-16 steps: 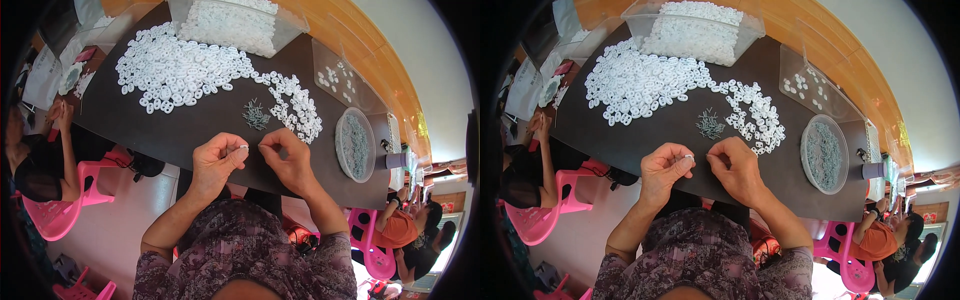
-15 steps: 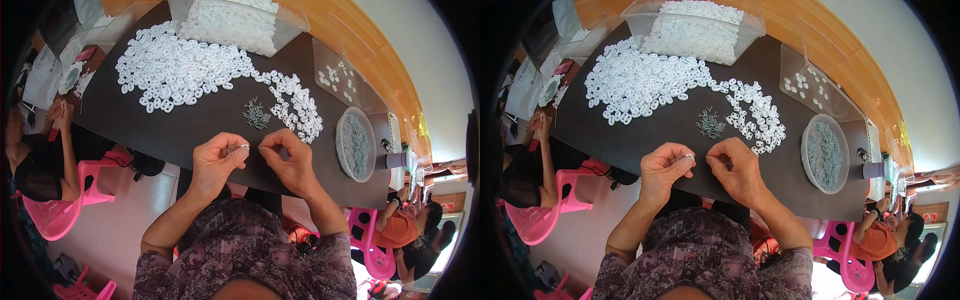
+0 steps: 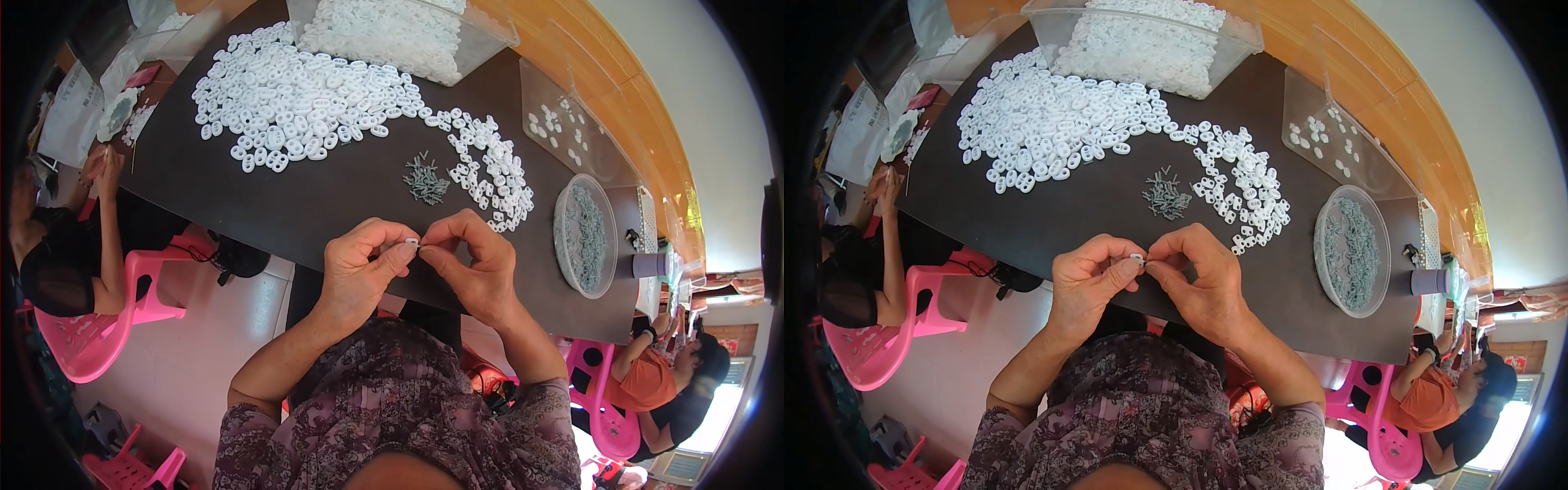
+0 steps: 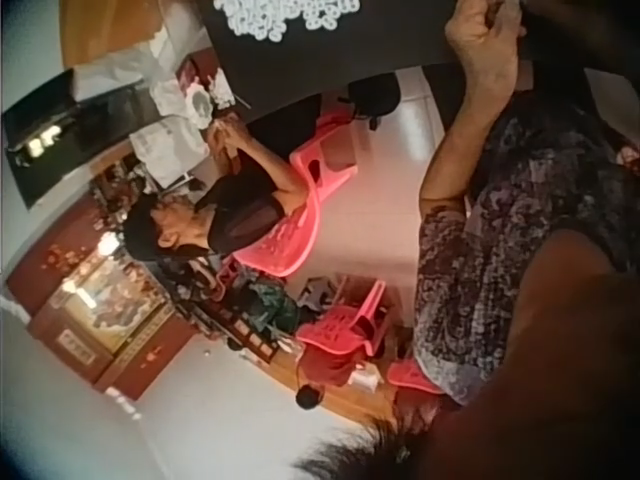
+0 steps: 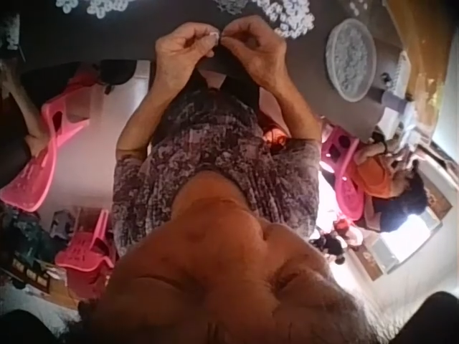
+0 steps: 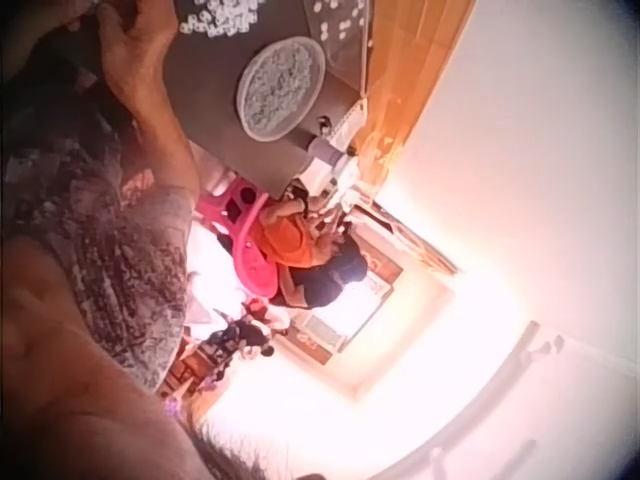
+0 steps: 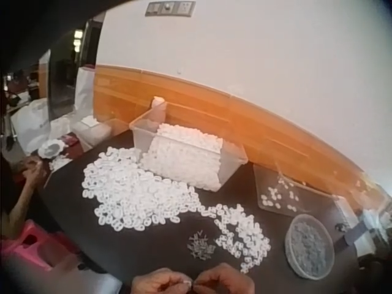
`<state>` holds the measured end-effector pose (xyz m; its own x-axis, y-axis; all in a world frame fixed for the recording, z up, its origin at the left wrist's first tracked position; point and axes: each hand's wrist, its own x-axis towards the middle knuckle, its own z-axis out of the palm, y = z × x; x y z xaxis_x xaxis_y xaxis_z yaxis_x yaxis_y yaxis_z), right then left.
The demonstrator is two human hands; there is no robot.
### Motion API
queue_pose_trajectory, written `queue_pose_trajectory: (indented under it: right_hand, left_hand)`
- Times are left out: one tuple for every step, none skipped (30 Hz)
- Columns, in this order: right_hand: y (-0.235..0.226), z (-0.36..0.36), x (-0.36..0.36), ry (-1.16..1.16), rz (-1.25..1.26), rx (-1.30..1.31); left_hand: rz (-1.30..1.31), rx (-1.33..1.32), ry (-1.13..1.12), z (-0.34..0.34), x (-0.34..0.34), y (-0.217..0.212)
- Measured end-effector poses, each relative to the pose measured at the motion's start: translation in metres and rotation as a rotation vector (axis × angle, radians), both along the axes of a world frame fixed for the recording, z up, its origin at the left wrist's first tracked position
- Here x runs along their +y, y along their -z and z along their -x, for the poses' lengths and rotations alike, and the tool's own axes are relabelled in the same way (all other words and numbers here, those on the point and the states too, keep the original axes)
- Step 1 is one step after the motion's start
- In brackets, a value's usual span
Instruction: The person is manually assembling small white plastic components by inserting metal pins into them.
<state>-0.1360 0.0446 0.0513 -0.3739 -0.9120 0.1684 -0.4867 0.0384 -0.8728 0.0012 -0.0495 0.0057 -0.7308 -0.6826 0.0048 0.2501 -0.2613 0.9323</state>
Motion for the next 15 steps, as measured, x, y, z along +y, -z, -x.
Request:
queue_pose_trajectory:
  right_hand:
    - [0.0, 0.0, 0.0, -0.002, -0.001, 0.001]
    - [0.0, 0.001, -0.001, -0.012, 0.008, 0.039]
    - [0.0, 0.001, -0.001, -0.023, 0.017, 0.076]
    - [0.001, 0.001, -0.001, -0.024, 0.016, 0.078]
    - [0.002, 0.001, -0.001, -0.024, 0.016, 0.084]
    - [0.002, 0.001, -0.001, -0.025, 0.017, 0.089]
    - [0.002, 0.001, -0.001, -0.027, 0.017, 0.089]
    - [0.002, 0.0, -0.001, -0.028, 0.015, 0.096]
    - [0.002, 0.0, -0.001, -0.028, 0.013, 0.102]
    - [0.001, 0.0, -0.001, -0.029, 0.013, 0.103]
    - [-0.001, -0.001, -0.001, -0.024, -0.002, 0.098]
    - [-0.002, -0.001, -0.001, -0.019, -0.016, 0.093]
    - [-0.002, -0.002, 0.0, -0.021, -0.016, 0.093]
    - [-0.001, -0.003, 0.0, -0.007, -0.029, 0.034]
    - [-0.001, -0.003, 0.0, 0.007, -0.042, -0.025]
  left_hand:
    - [0.006, 0.0, -0.006, 0.0, 0.0, 0.0]
    - [0.012, 0.001, -0.013, 0.0, 0.001, 0.001]
    - [0.011, 0.002, -0.016, 0.0, 0.001, 0.001]
    - [0.035, 0.006, -0.031, 0.001, 0.002, 0.002]
    - [0.058, 0.011, -0.047, 0.001, 0.002, 0.002]
    - [0.058, 0.012, -0.048, 0.001, 0.003, 0.001]
    - [0.102, -0.008, -0.067, 0.0, 0.004, -0.001]
    - [0.147, -0.028, -0.085, 0.0, 0.004, -0.001]
    - [0.147, -0.028, -0.087, 0.0, 0.005, -0.002]
    - [0.219, -0.038, -0.117, 0.0, 0.006, -0.001]
    - [0.291, -0.048, -0.147, 0.0, 0.007, -0.001]
    - [0.29, -0.047, -0.147, 0.0, 0.008, 0.0]
    - [0.365, -0.034, -0.177, 0.0, 0.009, 0.002]
    - [0.441, -0.022, -0.206, 0.001, 0.01, 0.004]
    - [0.441, -0.022, -0.208, 0.001, 0.011, 0.005]
